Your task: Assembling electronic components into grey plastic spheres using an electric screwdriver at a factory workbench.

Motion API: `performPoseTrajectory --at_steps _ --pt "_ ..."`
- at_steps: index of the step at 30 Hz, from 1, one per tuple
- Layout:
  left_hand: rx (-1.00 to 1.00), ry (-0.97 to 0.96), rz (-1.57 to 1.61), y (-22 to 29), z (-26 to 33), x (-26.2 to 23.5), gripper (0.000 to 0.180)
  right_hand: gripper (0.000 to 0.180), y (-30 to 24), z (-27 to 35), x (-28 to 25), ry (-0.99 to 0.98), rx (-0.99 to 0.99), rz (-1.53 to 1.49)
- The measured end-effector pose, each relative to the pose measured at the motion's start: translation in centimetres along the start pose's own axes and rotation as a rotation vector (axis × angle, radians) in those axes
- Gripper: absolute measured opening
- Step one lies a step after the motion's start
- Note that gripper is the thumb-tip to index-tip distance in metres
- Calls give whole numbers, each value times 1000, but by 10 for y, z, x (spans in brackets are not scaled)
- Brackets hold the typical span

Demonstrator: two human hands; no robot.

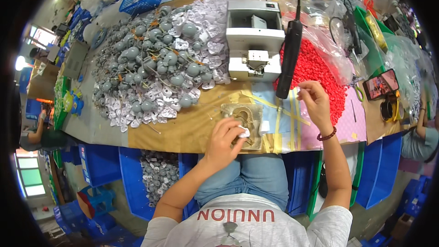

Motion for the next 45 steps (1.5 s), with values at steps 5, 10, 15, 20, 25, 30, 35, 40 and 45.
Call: performPoseTrajectory --at_steps 5,10,15,20,25,30,35,40,45 --pt "-9 -49 -167 -7 -8 6 22 14 -32 18 44 -163 -12 -169" --pt "-102 2 -153 -16 -16 0 20 12 -47 42 99 -288 86 -206" --pt "-98 49 -125 -29 -7 -3 26 14 -72 46 125 -316 -223 6" --pt "-116 20 -140 -31 -7 -1 37 21 -97 56 161 -314 -609 288" --pt "2 221 -119 -32 13 -50 38 27 -99 73 176 -345 -760 503" --pt "-126 389 -400 -63 6 -99 51 29 -107 75 174 -325 -699 538" --pt "-205 223 -579 -101 -16 -85 64 35 -95 73 148 -283 -564 420" --pt "-227 241 -544 -113 -18 -104 55 37 -87 62 98 -299 -480 683" --pt "-1 374 -268 -48 -29 -139 49 36 -56 73 87 -432 -426 831"
Point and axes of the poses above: each hand's wrist, its own z-axis away from the middle knuckle, its own x-axis out of the palm, y = z × x, the point moved 10 cm from there along -z, towards the middle knuckle, and after that the axes turned 4 degrees about -x, right-handed, at the moved point
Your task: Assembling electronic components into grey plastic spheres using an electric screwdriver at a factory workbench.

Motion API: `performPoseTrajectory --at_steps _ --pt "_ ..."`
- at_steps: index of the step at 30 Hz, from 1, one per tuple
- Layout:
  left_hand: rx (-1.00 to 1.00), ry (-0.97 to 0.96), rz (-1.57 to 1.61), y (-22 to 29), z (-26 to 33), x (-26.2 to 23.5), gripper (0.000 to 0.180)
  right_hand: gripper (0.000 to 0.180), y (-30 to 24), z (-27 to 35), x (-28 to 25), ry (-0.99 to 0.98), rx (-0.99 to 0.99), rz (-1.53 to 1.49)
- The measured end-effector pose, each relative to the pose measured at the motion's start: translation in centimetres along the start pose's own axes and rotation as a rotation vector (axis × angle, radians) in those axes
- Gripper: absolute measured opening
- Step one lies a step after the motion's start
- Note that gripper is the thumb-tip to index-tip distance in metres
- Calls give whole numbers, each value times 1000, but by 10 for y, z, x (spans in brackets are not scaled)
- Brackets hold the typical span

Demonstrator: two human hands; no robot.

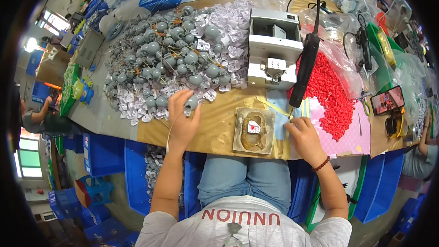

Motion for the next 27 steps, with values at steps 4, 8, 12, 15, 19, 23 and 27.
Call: performPoseTrajectory --at_steps 4,8,12,15,19,23,27 --pt "186 30 131 66 2 -44 54 34 -6 -23 -20 131 -31 -165" --pt "112 13 150 52 0 -38 52 34 -51 -81 -40 217 -170 -346" --pt "-387 38 326 -61 3 -16 53 33 -77 -139 -13 198 -287 -464" --pt "-462 57 524 -62 -11 -22 54 33 -70 -163 13 173 -255 -435" --pt "-258 -20 665 -2 -32 -45 56 38 -76 -169 16 174 -248 -438" --pt "-175 -225 991 36 -24 -44 65 43 -92 -153 -31 352 -263 -557" --pt "-232 -440 1266 71 -4 -19 63 47 -115 -135 -83 470 -371 -670"
Point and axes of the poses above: each hand's wrist, its own z-axis away from the middle knuckle, its own x-axis out of the palm, y = z × x, the point moved 10 cm from there along -z, towards the middle knuckle, and after that the axes turned 4 degrees about -x, right-handed, at the moved point
